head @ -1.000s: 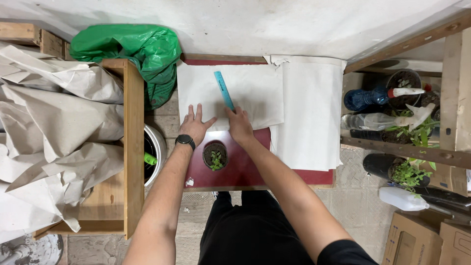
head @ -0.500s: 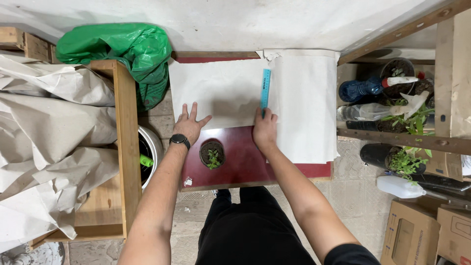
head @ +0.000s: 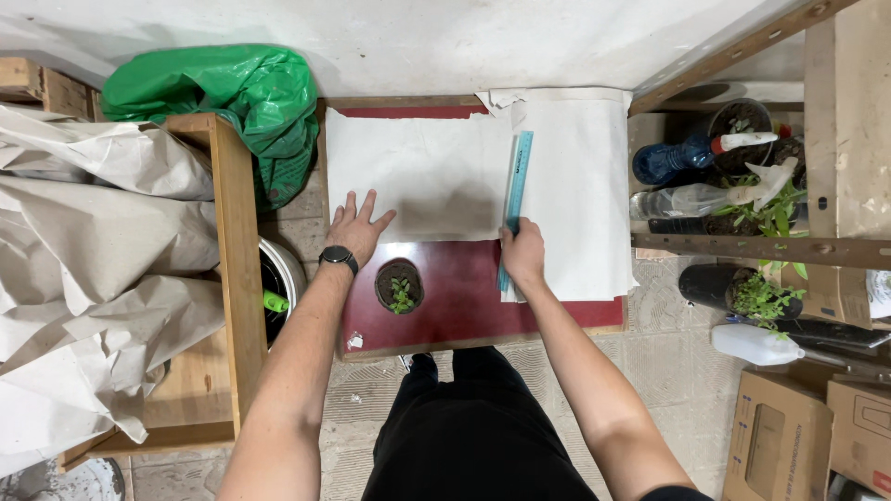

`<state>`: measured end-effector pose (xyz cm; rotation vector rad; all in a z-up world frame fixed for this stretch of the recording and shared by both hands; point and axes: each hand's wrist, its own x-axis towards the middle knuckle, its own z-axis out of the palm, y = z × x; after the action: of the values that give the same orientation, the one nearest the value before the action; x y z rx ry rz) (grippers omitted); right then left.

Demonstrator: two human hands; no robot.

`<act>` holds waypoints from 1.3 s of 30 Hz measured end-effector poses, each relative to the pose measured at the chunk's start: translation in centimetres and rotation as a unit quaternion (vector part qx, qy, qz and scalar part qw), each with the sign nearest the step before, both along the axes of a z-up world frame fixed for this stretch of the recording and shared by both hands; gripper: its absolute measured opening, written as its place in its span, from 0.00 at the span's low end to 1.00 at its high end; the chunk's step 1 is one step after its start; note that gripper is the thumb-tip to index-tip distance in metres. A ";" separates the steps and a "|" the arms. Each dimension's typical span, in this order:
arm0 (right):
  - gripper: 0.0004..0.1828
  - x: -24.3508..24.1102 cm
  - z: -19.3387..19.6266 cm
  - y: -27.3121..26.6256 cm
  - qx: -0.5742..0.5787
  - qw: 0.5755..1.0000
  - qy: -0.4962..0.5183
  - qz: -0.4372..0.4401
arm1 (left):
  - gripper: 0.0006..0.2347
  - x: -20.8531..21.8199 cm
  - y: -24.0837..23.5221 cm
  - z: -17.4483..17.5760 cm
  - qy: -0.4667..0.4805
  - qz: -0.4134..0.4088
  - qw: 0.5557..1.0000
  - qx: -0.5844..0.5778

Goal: The person picks up a small plant in a black pot, wraps it in white paper, and uses a blue ruler to tuck the paper around the base before placing it on a shelf.

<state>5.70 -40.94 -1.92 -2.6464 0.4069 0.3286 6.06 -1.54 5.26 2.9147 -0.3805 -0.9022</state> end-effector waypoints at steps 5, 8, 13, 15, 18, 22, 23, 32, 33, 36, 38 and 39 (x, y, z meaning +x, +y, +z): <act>0.13 -2.1 5.7 -1.7 0.116 0.990 -0.043 -0.061 | 0.27 0.2 -0.4 -2.1 -0.045 0.018 0.998 -0.028; 0.12 -3.2 4.8 -4.3 0.162 0.981 -0.044 -0.099 | 0.24 -0.5 -0.3 -0.6 -0.069 0.040 0.994 -0.077; 0.12 -4.1 5.7 -6.1 0.236 0.964 -0.025 -0.122 | 0.19 0.6 1.6 -4.9 -0.137 0.154 0.964 -0.170; 0.13 -4.7 7.2 -5.4 0.260 0.959 -0.012 -0.108 | 0.18 0.2 2.1 -3.3 -0.119 0.226 0.939 -0.232; 0.16 -6.7 9.0 -3.3 0.337 0.936 0.007 -0.099 | 0.14 -2.4 2.7 0.3 -0.135 0.326 0.882 -0.313; 0.15 -9.8 8.3 -1.8 0.345 0.935 0.036 -0.073 | 0.16 -8.3 2.1 2.1 -0.090 0.392 0.829 -0.389; 0.14 -10.3 8.0 -1.4 0.311 0.948 0.040 -0.048 | 0.19 -9.9 1.8 2.4 -0.081 0.405 0.800 -0.435; 0.15 -16.7 12.3 3.7 0.248 0.962 0.117 -0.008 | 0.48 -18.6 -2.8 0.8 -0.052 0.400 0.808 -0.429; 0.15 -17.4 12.0 2.7 0.248 0.962 0.114 -0.012 | 0.48 -18.6 -4.0 1.2 -0.051 0.396 0.809 -0.431; 0.18 -19.7 12.4 2.0 0.220 0.968 0.118 -0.021 | 0.52 -18.3 -5.4 2.3 -0.093 0.391 0.808 -0.431; 0.13 -21.3 15.4 0.9 0.274 0.954 0.107 -0.062 | 0.51 -17.5 -6.9 2.1 -0.110 0.399 0.827 -0.380; 0.13 -22.1 15.2 0.4 0.276 0.953 0.100 -0.076 | 0.51 -17.4 -6.8 1.4 -0.107 0.386 0.833 -0.382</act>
<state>-16.40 -40.50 13.26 -2.0305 0.4950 0.5722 -11.31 -8.34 6.67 2.0780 0.3576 -0.2015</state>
